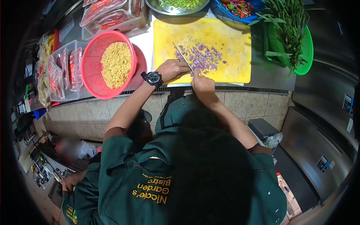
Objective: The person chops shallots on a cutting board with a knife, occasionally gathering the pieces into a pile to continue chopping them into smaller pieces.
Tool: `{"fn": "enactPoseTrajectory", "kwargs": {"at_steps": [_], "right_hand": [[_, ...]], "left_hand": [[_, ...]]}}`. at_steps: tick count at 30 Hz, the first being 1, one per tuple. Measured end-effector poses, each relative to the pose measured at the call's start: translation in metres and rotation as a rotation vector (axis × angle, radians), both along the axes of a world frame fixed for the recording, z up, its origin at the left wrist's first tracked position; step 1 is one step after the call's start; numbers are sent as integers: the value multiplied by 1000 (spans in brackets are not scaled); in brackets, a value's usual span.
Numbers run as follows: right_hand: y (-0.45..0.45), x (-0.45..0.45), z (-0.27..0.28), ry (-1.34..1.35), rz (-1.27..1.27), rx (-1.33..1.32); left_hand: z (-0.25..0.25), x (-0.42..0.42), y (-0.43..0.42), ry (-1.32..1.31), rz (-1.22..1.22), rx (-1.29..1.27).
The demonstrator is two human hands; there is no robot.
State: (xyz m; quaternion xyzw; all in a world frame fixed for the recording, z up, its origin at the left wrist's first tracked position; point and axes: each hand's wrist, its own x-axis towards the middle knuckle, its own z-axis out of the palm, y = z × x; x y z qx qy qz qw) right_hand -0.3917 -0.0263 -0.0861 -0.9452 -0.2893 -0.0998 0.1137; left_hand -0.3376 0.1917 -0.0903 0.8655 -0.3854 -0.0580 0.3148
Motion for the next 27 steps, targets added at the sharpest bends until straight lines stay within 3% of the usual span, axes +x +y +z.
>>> {"fn": "enactPoseTrajectory", "kwargs": {"at_steps": [4,6,10,12,16,19,21,27], "right_hand": [[-3,5,11,-12,-3,-91],[-5,8,18,-77,46,20],[-6,-2,25,46,-8,-66],[-3,2,11,30,6,43],[2,13,7,189,-12,40],[0,15,21,161,47,-5],[-4,15,31,-70,133,18],[-2,13,11,-82,142,102]], "left_hand": [[4,2,-2,-17,9,29],[7,-2,-1,-23,18,69],[8,-19,10,5,122,-9],[11,-36,13,7,357,-76],[13,-62,10,81,564,-173],[9,-66,2,60,607,-182],[3,-62,-5,40,624,-194],[2,-50,-7,26,639,-272]]}}
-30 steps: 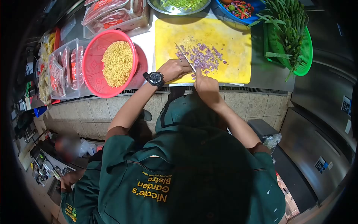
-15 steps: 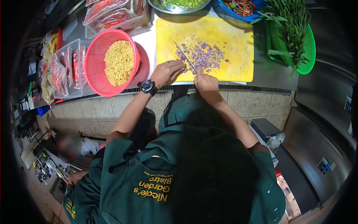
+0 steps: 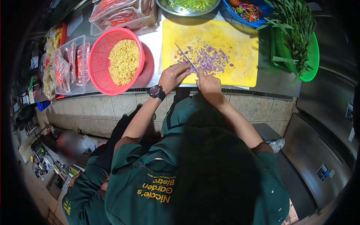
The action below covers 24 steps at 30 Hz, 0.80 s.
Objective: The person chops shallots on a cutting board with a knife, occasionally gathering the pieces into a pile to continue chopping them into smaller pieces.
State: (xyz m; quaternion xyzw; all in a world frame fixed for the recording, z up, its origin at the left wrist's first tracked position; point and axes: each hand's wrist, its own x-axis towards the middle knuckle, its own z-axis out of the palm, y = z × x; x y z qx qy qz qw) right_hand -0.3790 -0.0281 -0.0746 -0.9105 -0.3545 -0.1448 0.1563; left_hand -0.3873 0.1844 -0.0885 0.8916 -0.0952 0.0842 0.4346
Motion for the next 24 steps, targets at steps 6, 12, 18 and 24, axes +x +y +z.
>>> {"fn": "enactPoseTrajectory", "kwargs": {"at_steps": [6,12,18,24], "right_hand": [[-4,3,15,69,-3,-103],[-11,3,4,44,16,-77],[-12,6,6,33,20,-114],[-9,5,27,190,-22,-258]], "left_hand": [[-7,-4,5,54,-4,43],[0,0,-1,34,-47,59],[-8,9,-2,-41,-140,91],[-9,13,5,-43,-240,154]]}}
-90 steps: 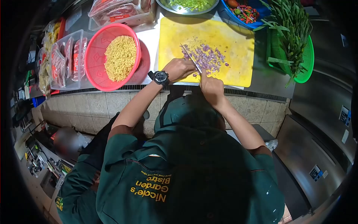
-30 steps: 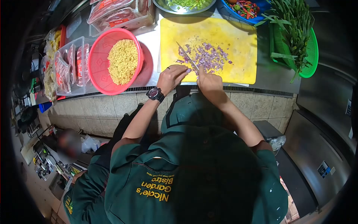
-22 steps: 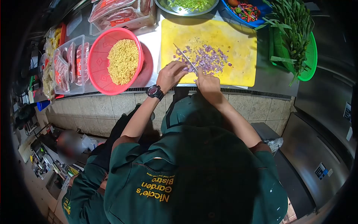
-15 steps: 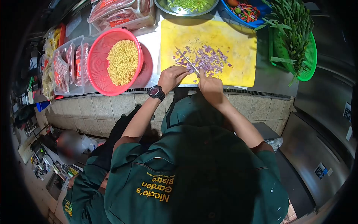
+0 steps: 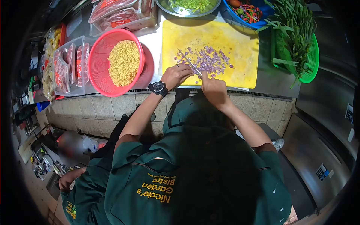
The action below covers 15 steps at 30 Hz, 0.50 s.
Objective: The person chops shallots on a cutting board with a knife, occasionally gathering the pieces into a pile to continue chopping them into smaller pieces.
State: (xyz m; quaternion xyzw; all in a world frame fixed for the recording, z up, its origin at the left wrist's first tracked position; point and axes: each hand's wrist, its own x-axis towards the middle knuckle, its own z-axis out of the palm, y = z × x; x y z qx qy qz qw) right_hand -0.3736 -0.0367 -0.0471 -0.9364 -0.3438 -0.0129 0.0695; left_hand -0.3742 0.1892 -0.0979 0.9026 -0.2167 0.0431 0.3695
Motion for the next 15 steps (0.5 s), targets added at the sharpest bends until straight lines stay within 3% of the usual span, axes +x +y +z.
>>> {"fn": "enactPoseTrajectory", "kwargs": {"at_steps": [4,10,15], "right_hand": [[0,-6,-12,-74,-5,-32],[12,1,-22,-16,-6,122],[14,-7,-6,-143,-29,-102]], "left_hand": [[0,2,1,13,-34,0],[-3,-1,1,27,-23,-2],[0,0,5,1,-58,-19]]}}
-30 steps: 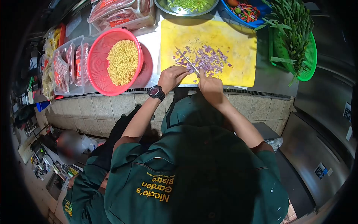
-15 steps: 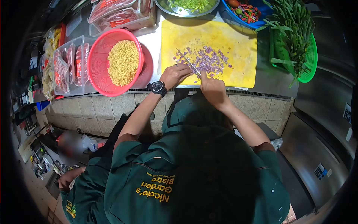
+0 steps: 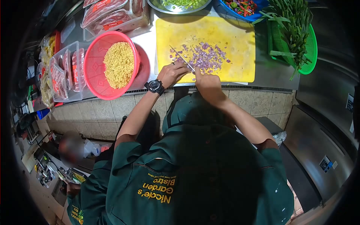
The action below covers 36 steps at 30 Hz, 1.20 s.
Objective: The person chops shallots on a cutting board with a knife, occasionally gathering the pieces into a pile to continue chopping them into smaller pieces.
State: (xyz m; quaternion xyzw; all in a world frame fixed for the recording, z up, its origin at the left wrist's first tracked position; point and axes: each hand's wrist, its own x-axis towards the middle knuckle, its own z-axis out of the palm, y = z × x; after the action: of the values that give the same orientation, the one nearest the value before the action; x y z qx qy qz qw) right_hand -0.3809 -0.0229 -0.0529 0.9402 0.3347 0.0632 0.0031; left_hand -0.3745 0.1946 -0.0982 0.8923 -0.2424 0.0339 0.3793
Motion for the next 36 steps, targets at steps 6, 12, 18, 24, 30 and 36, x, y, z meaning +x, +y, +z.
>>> {"fn": "enactPoseTrajectory", "kwargs": {"at_steps": [6,12,18,24,30,36], "right_hand": [[7,5,-18,-30,25,68],[5,3,4,100,26,42],[11,2,-25,23,14,101],[10,1,-14,68,22,133],[17,-3,-27,-3,-3,138],[14,-4,-15,-29,-1,82]], "left_hand": [[1,7,4,12,-53,25],[1,11,9,26,-88,49],[4,16,10,21,-112,28],[5,19,10,39,-130,-11],[1,23,15,49,-159,-7],[7,24,14,84,-177,-24]]}}
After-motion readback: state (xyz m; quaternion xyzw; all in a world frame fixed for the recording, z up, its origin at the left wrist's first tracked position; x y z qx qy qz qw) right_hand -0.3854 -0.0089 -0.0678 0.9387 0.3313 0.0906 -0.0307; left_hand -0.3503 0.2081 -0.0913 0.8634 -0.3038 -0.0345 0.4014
